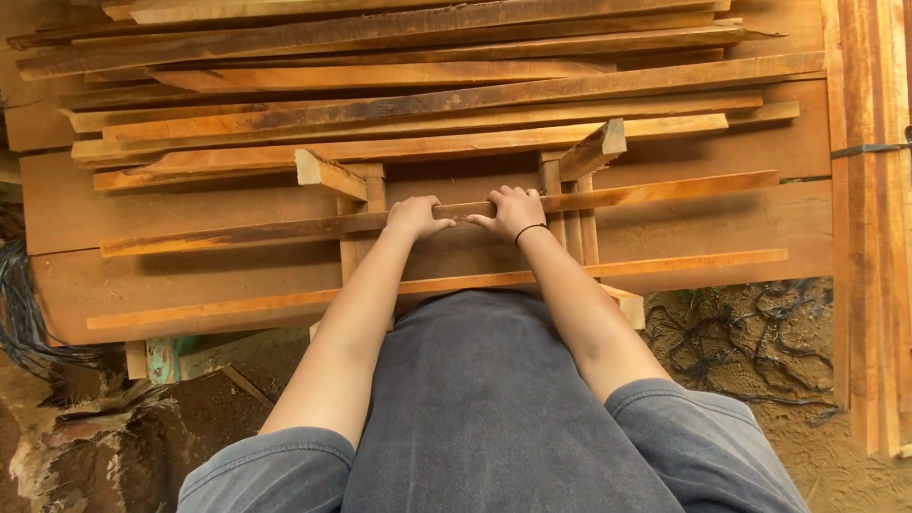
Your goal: Bundling long wooden strips together using plastic ties.
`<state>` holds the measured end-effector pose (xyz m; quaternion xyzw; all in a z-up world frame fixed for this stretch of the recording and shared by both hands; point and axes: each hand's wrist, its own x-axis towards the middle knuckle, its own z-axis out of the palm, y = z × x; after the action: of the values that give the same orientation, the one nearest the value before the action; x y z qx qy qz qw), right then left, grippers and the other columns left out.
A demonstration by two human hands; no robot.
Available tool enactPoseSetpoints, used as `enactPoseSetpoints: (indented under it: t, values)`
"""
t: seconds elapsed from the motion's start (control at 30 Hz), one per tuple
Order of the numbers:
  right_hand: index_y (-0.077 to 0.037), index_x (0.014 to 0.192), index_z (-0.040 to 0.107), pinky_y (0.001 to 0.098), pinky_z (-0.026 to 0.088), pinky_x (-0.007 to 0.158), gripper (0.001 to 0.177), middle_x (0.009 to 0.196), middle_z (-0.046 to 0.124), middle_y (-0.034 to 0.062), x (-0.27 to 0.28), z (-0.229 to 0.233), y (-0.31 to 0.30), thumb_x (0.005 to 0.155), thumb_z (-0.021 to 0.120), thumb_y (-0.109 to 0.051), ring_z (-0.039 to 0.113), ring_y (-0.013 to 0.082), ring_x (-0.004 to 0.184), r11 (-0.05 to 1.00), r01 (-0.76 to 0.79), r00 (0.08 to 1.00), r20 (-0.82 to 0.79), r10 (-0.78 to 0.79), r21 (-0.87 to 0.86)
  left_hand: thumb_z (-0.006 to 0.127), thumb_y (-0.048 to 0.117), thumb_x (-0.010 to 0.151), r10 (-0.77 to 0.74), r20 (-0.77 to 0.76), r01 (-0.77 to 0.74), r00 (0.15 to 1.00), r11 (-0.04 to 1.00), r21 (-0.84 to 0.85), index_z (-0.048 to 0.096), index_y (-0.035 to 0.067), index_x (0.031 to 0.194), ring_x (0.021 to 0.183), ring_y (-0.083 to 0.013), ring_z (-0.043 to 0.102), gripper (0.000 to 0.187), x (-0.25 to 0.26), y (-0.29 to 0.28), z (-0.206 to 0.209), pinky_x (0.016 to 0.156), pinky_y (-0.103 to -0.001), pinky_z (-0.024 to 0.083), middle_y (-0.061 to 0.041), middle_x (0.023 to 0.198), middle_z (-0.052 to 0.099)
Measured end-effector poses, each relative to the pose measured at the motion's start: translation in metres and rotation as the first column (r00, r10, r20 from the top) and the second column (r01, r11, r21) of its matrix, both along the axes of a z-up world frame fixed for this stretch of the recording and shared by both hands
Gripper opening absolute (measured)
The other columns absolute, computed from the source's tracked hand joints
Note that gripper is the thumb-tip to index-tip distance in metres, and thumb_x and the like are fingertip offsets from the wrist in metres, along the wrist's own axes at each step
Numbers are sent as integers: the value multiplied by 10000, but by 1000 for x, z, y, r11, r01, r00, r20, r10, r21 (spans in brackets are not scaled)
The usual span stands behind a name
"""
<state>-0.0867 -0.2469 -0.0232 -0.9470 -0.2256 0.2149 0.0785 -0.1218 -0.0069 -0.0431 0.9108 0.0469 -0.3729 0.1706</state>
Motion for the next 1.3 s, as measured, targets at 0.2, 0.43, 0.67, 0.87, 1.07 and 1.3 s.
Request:
enactPoseSetpoints:
  t: [0.2,0.43,0.67,0.87,1.07,1.3]
  values:
    - [-241,1021,590,471,364,1036,628,989,735,-6,-18,-50,-8,727,692,-786,709,217,986,999,-18,994,105,23,-44,724,582,792,12,40,-18,999,989,146,731,259,1166,1151,-296,689,494,-27,-13,3,963,-444,500,-54,1147,751]
    - [-243,1061,596,455,424,977,603,1054,763,0,-37,-9,-7,790,639,-780,695,248,1076,999,1,1000,-2,-1,-47,757,523,801,-45,290,-2,956,987,163,674,249,1174,1123,-251,663,470,-65,-13,-37,999,-470,415,-15,1113,729]
    - [-263,1064,725,439,431,977,716,1053,730,-10,-43,-4,-7,953,321,-844,672,225,1074,1000,24,999,37,-24,5,447,706,948,15,313,-34,950,998,53,654,174,1213,1187,-280,620,630,-71,-17,11,1066,-476,364,-77,1172,695]
    - [-255,1151,695,458,397,1010,612,1094,669,7,-59,-16,-13,962,425,-770,641,251,1086,1000,25,998,61,-25,1,467,660,991,57,270,-73,961,996,50,592,194,1303,1267,-276,547,574,-85,-24,-5,1114,-476,300,-61,1282,619]
    - [-221,1025,690,520,332,1074,592,980,675,22,-66,-22,-20,854,586,-779,660,250,1000,997,-67,962,267,52,45,671,661,859,66,497,-106,865,993,53,631,225,1166,1122,-234,615,535,-111,-25,-21,1020,-446,355,2,1106,648]
    - [-209,966,563,456,436,1011,605,913,713,23,-81,-12,-30,782,669,-775,711,244,991,993,-6,997,80,-4,121,625,667,865,11,747,-16,664,1000,0,642,220,1032,927,-216,709,478,-140,-20,-10,828,-398,468,0,926,679]
